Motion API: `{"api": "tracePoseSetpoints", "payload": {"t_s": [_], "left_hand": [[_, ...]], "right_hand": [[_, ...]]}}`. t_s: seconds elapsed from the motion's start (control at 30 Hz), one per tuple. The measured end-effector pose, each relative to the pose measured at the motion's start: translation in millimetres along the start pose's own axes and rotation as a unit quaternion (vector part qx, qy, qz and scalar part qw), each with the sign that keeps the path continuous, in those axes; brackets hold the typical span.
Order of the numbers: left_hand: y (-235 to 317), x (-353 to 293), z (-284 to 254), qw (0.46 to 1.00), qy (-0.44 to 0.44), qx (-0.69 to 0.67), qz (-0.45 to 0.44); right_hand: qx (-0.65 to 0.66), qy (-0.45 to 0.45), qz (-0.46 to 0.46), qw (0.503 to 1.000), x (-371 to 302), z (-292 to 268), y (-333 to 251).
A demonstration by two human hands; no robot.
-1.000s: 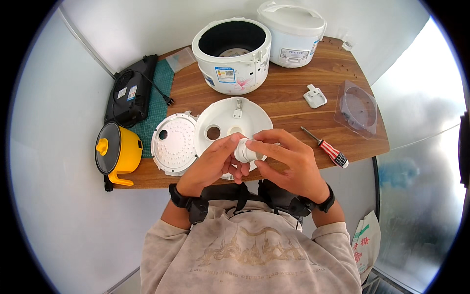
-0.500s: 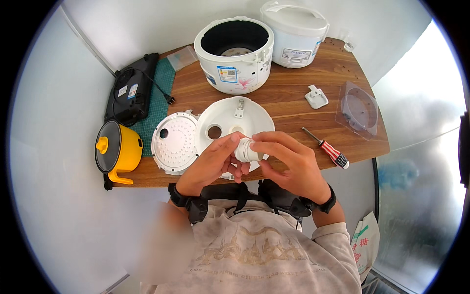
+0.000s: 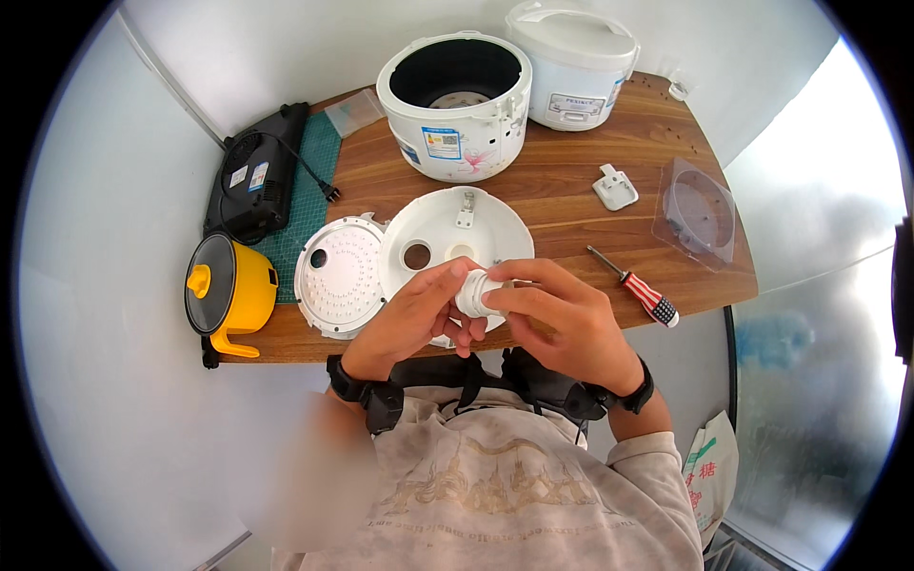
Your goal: The person assembles a white plastic appliance lid by inserting a small cylindrical component into the center and securing it with screws using a screwdriver. The person then places a perforated lid on top to complete the assembly.
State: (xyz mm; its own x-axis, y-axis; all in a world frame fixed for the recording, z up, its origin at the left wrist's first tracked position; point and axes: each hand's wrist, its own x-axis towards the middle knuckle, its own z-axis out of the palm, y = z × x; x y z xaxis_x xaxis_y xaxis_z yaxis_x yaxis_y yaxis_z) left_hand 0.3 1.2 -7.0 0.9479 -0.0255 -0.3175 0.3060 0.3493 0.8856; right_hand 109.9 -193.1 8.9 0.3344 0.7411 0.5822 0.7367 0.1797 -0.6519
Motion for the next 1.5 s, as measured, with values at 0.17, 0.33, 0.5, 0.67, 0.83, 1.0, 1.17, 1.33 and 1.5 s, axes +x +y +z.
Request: {"api": "tracePoseSetpoints", "payload": {"t_s": [0.17,0.33,0.5,0.67,0.83,1.0,1.17,1.33,1.5], "left_hand": [[-1.3,0.0,-2.8,0.999,-0.036,-0.011,0.016],[3.5,-3.2,1.5,0.999,-0.042,-0.008,0.032],[6.6,-5.5,6.1,0.999,-0.031,0.005,0.038],[7.6,-5.9,6.3,0.997,-0.039,0.020,0.059],[7.2,-4.9,8.6,0.998,-0.028,0.020,0.060],[5.9,-5.3,7.6,0.997,-0.012,0.043,0.064],[5.5,-5.8,6.8,0.998,-0.016,0.040,0.056],[5.1,-5.1,7.0,0.998,-0.012,0.045,0.052],[8.6,-6.6,6.3,0.999,-0.023,0.022,0.029]], "right_hand": [[-0.029,0.017,-0.029,0.999,1.3,0.9,-2.2],[-0.038,0.034,-0.049,0.997,0.1,1.6,-1.2],[-0.045,0.032,-0.061,0.997,-0.4,0.2,0.1],[-0.060,0.037,-0.076,0.995,-0.1,0.0,-3.0],[-0.064,0.055,-0.068,0.994,0.2,0.9,-7.5],[-0.055,0.052,-0.064,0.995,-1.4,2.5,-6.0],[-0.044,0.041,-0.078,0.995,0.0,1.7,-4.2],[-0.054,0.021,-0.081,0.995,-0.9,0.7,-4.1],[-0.050,-0.003,-0.086,0.995,0.4,-3.0,-2.5]]}}
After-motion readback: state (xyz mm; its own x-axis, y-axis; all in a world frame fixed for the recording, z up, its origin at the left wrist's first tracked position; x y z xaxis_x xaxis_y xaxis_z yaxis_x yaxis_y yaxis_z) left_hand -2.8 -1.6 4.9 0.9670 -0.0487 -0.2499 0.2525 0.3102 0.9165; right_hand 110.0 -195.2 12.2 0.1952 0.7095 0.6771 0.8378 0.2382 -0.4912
